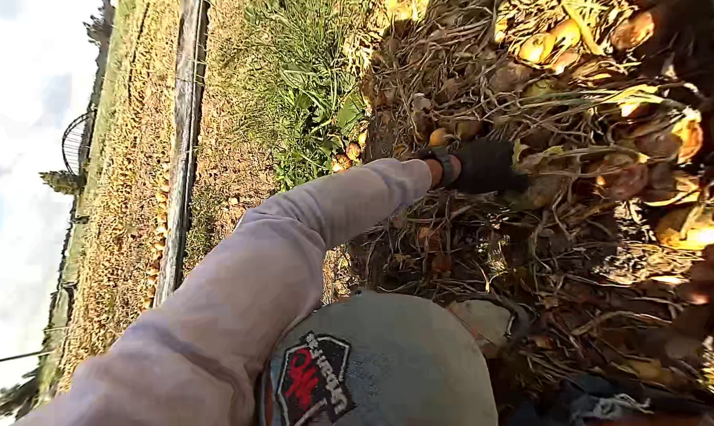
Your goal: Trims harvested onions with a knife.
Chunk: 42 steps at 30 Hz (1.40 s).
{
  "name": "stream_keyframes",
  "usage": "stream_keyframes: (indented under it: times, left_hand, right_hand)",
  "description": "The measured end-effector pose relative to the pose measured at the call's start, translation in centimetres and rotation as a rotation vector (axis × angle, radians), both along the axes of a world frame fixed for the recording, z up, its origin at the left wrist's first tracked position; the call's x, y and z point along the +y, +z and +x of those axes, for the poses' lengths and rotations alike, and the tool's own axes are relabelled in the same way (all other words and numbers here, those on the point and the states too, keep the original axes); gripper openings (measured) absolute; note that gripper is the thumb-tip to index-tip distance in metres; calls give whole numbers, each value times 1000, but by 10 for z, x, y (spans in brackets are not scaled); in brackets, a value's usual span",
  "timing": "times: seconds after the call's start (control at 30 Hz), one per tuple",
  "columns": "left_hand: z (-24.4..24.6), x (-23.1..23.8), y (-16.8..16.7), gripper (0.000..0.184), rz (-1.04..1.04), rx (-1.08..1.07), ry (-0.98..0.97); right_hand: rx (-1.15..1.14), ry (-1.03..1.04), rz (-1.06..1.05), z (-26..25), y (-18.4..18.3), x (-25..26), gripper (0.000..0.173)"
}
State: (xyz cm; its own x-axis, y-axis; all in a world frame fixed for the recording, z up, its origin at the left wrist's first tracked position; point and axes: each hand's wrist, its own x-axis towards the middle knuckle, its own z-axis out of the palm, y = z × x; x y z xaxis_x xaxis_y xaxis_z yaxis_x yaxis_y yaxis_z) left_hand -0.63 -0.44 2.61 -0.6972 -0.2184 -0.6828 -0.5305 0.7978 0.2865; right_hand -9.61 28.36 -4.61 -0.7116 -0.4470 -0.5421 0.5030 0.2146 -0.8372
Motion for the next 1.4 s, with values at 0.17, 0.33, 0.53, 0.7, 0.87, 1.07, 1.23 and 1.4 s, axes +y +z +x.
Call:
stream_keyframes:
  times: [0.17, 0.33, 0.53, 0.7, 0.87, 1.07, 1.23, 1.4]
  left_hand:
    - [4, -1, 74, 33, 198, 9, -25]
    - [15, -24, -7, 20, 670, 406, 27]
    - [13, 31, 37, 13, 720, 95, 553]
    - [32, 4, 19, 10, 548, -9, 380]
    - [4, 6, 32, 42, -86, 362, 12]
    - [5, 36, 43, 27, 159, 542, -45]
    - [-16, 55, 12, 32, -22, 85, -248]
    - [-55, -19, -29, 33, -439, 312, -130]
  right_hand:
    - [9, 98, -37, 39, 28, -27, 56]
    - [97, 119, -216, 38, 22, -26, 104]
    - [95, 131, -351, 27, 10, -21, 75]
    - [77, 234, -334, 37, -2, -42, 51]
    - [138, 350, -188, 35, -2, -48, 56]
    - [45, 351, -86, 33, -15, -45, 76]
    - [287, 195, -156, 36, -3, -48, 57]
    - [501, 49, -45, -27, 31, -26, 74]
